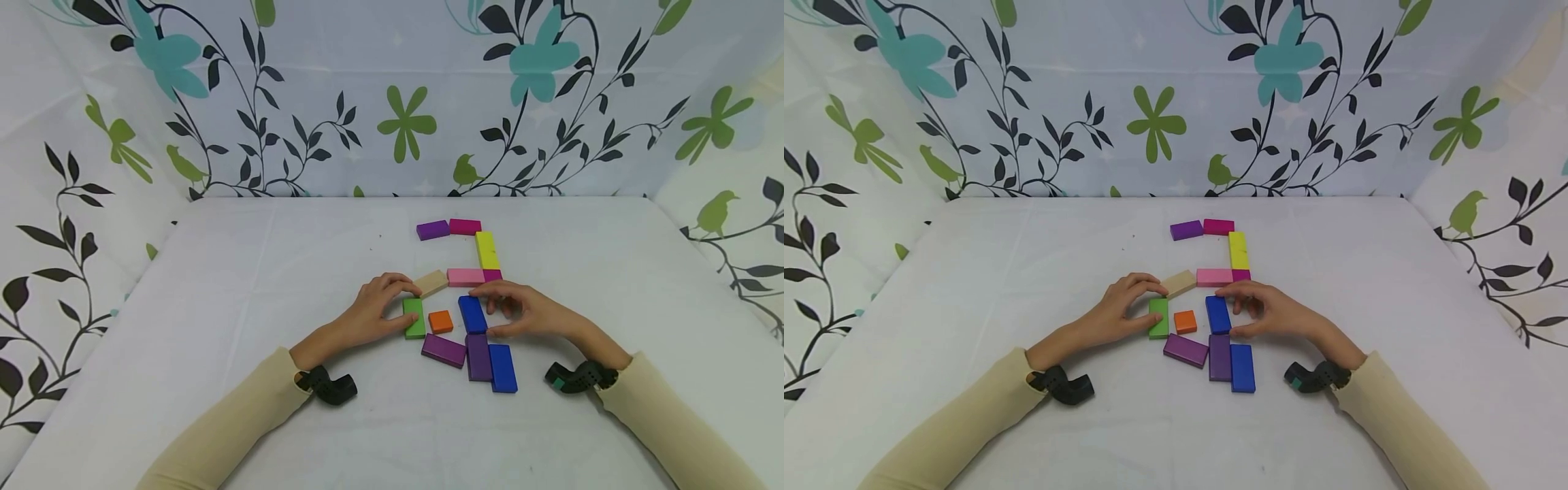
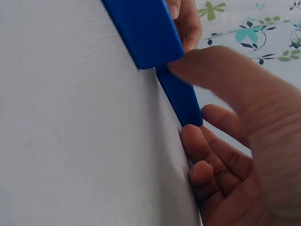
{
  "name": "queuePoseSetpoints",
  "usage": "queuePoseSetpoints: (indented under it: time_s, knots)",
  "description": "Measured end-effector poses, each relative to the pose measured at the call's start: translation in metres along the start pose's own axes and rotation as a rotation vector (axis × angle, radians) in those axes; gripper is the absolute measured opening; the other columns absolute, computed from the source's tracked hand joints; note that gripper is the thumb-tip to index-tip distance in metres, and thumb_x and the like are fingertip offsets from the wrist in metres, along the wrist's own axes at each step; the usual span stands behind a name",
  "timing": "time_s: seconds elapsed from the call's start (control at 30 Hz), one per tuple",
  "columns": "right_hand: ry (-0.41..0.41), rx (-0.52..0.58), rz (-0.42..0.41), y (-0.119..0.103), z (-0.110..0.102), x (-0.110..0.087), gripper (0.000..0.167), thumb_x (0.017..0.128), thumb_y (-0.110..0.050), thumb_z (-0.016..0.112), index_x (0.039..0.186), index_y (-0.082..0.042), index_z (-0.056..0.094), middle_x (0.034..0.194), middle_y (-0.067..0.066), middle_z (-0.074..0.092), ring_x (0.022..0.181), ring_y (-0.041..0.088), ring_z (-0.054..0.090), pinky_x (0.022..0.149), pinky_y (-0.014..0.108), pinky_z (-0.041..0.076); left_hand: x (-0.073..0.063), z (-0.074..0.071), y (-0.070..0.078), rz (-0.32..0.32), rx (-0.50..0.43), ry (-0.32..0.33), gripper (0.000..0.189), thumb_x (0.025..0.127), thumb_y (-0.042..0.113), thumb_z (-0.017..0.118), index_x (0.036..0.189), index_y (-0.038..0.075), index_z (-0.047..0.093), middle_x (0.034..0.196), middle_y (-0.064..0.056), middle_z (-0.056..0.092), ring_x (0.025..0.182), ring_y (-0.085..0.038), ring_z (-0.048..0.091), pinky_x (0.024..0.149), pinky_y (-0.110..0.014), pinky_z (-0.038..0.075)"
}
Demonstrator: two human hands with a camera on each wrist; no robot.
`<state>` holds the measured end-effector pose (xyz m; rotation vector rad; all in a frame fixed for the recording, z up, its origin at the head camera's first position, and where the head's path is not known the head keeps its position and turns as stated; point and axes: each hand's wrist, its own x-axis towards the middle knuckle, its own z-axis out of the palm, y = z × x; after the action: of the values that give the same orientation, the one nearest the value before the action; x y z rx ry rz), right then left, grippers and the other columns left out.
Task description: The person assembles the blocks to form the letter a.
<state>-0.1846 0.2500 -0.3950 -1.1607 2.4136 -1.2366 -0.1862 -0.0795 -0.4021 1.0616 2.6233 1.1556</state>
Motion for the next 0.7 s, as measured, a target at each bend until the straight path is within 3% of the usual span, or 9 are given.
queuePoseSetpoints:
  time_s: [0.2, 0.7]
  knots:
    - [0.001, -0.015, 0.001, 0.0020, 0.0035, -0.0002, 0.063, 0.079, -0.006, 0.079, 0.135, 0.000, 0.050, 0.096, 0.005, 0.055, 0.081, 0.016, 0.049, 0.063, 0.028, 0.041, -0.0003, -0.0002, -0.0009, 0.002, -0.002, -0.015, 0.037, 0.092, 0.026, 0.067, 0.126, 0.016, 0.059, 0.139, -0.009, 0.044, 0.132, -0.028, 0.036, 0.105, -0.054, 0.025]
    - [0.017, -0.064, 0.041, -0.0012, 0.0020, -0.0018, 0.058, 0.075, -0.011, 0.083, 0.125, -0.006, 0.055, 0.096, 0.002, 0.056, 0.079, 0.016, 0.050, 0.065, 0.025, 0.043, -0.0010, -0.0006, -0.0019, 0.003, 0.013, -0.008, 0.036, 0.092, 0.027, 0.067, 0.126, 0.016, 0.059, 0.139, -0.008, 0.044, 0.131, -0.027, 0.037, 0.103, -0.052, 0.027]
